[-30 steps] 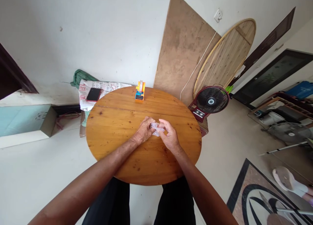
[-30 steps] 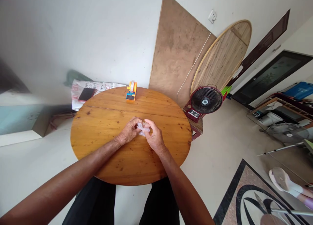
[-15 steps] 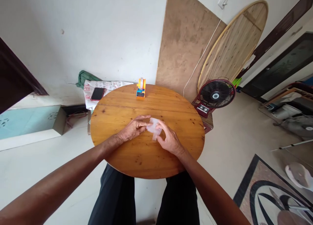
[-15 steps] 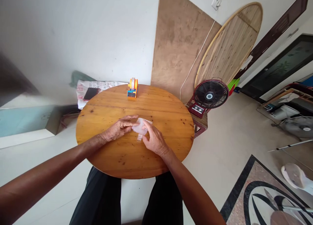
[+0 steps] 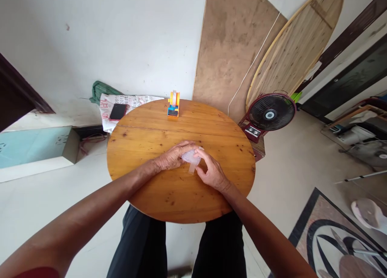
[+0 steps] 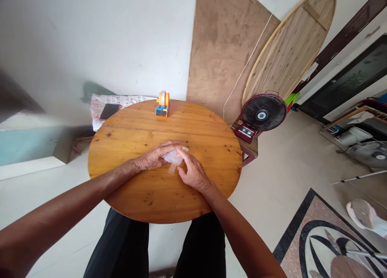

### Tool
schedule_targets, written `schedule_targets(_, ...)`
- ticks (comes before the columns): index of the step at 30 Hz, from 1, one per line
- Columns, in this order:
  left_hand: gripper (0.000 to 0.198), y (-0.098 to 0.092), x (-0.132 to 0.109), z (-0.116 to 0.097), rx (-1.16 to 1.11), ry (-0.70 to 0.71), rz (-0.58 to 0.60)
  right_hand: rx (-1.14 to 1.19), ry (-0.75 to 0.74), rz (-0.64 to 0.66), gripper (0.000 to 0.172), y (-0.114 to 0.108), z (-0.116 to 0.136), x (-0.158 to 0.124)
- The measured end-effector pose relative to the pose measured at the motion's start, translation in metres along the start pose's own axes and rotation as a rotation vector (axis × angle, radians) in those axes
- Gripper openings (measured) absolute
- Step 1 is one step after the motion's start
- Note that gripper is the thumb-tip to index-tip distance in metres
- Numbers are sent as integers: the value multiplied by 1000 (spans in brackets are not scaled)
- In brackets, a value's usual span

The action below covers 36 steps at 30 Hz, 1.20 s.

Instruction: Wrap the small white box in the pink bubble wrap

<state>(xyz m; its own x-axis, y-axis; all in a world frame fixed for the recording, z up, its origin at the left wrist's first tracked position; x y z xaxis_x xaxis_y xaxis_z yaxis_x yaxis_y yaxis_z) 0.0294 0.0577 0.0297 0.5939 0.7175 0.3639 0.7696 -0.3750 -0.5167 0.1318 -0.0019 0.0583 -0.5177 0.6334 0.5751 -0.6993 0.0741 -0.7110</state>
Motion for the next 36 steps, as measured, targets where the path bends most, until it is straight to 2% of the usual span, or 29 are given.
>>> schedule_targets(4, 55, -2, 10, 10, -208, -127, -55, 138, 53, -37, 74, -6, -11, 7)
schedule_targets(9, 44, -3, 17, 33, -551, -565, -66, 433, 183, -70, 86, -10, -47, 34)
schedule_targets(13, 49, -1, 18, 51, -614, -799, -139, 655, 395, -37, 87, 4, -89, 50)
schedule_targets(15, 58, -4, 18, 53, -557, -793, -158, 722, 513, -69, 82, 10, -107, 49)
schedule_targets(18, 60, -9, 22, 41, -509, -629, -150, 789, 598, -144, 75, 16, -119, 43)
schedule_targets(21, 55, -2, 22, 28, -671, -518, -66, 839, 606, -151, 75, 21, -115, 39)
schedule_targets(23, 59, 4, 21, 26, -787, -517, -39, 853, 600, -141, 73, 21, -111, 37)
schedule_targets(27, 59, 6, 19, 33, -890, -546, -108, 823, 579, -157, 64, 10, -108, 37)
schedule_targets(33, 57, 5, 20, 29, -913, -531, -144, 807, 536, -236, 60, -2, -109, 38)
schedule_targets(36, 56, 5, 20, 26, -882, -532, -149, 708, 517, -289, 56, -11, -108, 39)
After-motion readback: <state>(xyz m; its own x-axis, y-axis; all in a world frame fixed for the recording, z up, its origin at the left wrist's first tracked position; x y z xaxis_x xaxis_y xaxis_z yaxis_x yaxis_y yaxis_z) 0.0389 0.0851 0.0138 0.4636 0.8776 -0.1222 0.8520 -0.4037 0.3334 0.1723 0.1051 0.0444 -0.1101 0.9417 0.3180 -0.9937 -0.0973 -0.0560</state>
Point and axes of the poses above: each hand's wrist, its own x-axis towards the middle knuckle, its own y-axis out of the palm, z = x × y, the point moved 10 cm from there along x, towards the middle knuckle, and after that the axes turned 5 degrees about -y, right-handed, at the moved point
